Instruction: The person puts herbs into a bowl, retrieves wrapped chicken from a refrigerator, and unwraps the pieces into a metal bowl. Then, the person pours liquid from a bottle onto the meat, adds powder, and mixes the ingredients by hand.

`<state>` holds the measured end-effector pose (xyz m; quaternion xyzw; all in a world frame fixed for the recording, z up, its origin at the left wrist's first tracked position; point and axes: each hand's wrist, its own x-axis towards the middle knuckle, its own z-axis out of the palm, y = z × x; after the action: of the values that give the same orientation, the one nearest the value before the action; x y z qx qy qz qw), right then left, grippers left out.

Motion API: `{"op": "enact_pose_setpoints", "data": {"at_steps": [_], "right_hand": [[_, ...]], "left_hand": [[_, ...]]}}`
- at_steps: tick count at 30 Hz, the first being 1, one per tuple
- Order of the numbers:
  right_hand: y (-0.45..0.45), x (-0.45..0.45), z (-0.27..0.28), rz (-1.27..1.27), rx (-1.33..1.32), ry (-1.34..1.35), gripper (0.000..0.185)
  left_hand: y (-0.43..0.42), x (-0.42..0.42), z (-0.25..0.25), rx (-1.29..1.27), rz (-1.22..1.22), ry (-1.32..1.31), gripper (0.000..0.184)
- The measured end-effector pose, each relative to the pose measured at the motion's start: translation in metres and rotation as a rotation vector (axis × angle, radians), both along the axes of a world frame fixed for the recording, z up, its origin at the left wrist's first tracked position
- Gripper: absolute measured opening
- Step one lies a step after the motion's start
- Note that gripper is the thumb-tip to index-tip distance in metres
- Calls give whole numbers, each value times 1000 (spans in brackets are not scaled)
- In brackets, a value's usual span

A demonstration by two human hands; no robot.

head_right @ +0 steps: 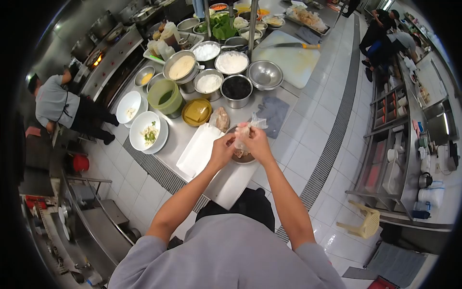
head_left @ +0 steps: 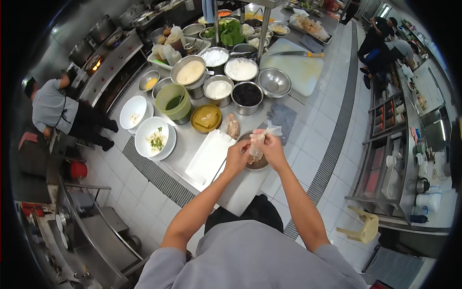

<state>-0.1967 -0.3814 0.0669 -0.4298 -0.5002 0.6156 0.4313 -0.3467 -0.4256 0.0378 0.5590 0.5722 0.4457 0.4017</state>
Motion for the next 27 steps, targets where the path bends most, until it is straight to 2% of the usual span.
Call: {"op": "enact_pose_setpoints", "data": {"at_steps": [3,5,6,9,11,12,13,15,16,18,19,20,21,22,23,24,25,26,27], "right_hand": [[-8,28,-3,-48,74,135,27],[-13,60,2,-364,77,156,32],[-17,82,3,-393,76,170,32],[-50,156,-11,-649,46,305,34],[-97,211,-22,-918,-48,295,35],[-127,238,-40,-1003,-88,245,33],[-161,265,-62,-1123,-84,231,33],[-255,306,-106,-1296,-235,95,32],[-310,322,-128,-1412,-243,76,32],[-428,347,-153,-1717,-442,-352,29],[-482,353,-149,-1853,-531,-425,28],[-547,360,-159,-1909,-445,-684,27],[-626,377,-186,-1959,-578,-708,27],[-650,377,-134,-1879,-813,-865,31],[-701,394,-134,-1776,-1128,-1138,38],[-776,415,-174,-1824,-817,-1544,43],[-828,439,-180,-1540,-869,-1980,40],[-881,462,-168,-1010,-784,-1937,39],[-895,476,-161,-1012,-802,-1972,44]], "left_hand": [[6,8,-4,34,-36,71,25],[4,10,10,187,-152,130,24],[0,14,18,89,-158,9,23],[15,3,10,-19,-187,186,22],[26,8,16,43,-218,238,23],[25,19,22,89,-286,143,25],[18,37,43,20,-317,283,25],[15,42,22,173,-360,532,24],[15,47,21,201,-387,566,21],[11,61,23,288,-368,608,14],[12,58,19,254,-375,666,11],[11,57,16,246,-390,738,10],[14,48,6,286,-465,798,10],[14,45,-1,291,-485,838,10],[10,41,-5,288,-491,886,11],[8,43,-7,282,-470,894,11],[9,46,-4,233,-536,810,13],[12,40,2,187,-573,731,16],[10,41,20,341,-659,853,21]]}}
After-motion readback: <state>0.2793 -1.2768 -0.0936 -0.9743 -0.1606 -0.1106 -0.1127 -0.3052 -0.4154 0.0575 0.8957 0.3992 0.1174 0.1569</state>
